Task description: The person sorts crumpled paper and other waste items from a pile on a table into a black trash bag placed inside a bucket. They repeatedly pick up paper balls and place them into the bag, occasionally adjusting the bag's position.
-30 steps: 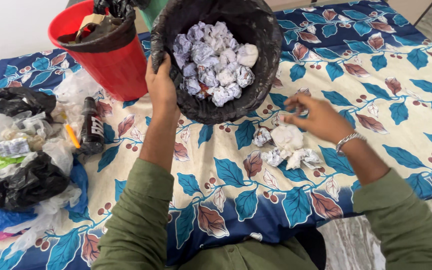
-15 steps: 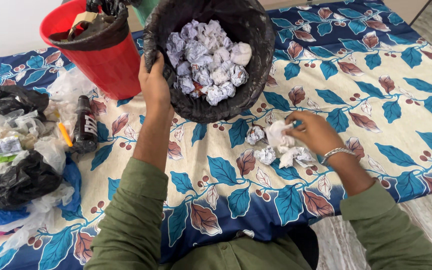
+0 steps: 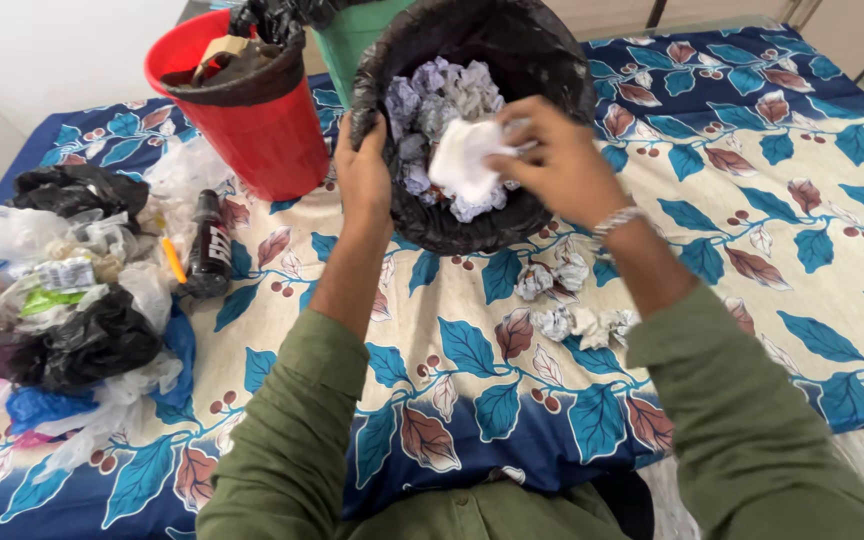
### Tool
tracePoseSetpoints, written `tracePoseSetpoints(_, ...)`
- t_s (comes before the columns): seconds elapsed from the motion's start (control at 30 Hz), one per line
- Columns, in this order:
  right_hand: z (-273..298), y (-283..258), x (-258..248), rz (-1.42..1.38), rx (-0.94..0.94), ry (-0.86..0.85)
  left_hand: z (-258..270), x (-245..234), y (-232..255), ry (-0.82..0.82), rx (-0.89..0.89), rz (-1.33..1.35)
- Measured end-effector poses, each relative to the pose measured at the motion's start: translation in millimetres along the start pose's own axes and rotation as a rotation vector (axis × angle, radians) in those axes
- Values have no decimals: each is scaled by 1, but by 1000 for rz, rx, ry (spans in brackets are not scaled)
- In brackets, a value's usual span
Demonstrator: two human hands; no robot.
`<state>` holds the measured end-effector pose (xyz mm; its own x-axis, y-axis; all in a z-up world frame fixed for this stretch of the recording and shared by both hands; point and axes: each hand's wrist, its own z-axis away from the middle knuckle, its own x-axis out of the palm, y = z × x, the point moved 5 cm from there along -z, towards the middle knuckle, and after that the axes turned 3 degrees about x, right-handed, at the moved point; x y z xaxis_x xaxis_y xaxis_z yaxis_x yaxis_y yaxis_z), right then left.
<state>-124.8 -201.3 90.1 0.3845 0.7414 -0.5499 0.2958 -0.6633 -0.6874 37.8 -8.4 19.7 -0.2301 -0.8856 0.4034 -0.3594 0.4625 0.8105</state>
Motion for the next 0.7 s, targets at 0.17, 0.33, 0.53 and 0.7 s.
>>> tracePoseSetpoints(0.17, -25, -22, 62, 402, -132, 100, -2, 2, -8, 4, -95, 38)
tracePoseSetpoints(0.33, -46, -16, 92, 706, -338, 140, 1, 2, -4, -21, -35, 25)
tracePoseSetpoints(0.53, -44, -12, 92, 782, -407, 84, 0, -1, 0, -2, -54, 17)
tracePoseSetpoints(0.7, -25, -37, 61, 715, -459, 127, -1, -4, 4, 12, -95, 35)
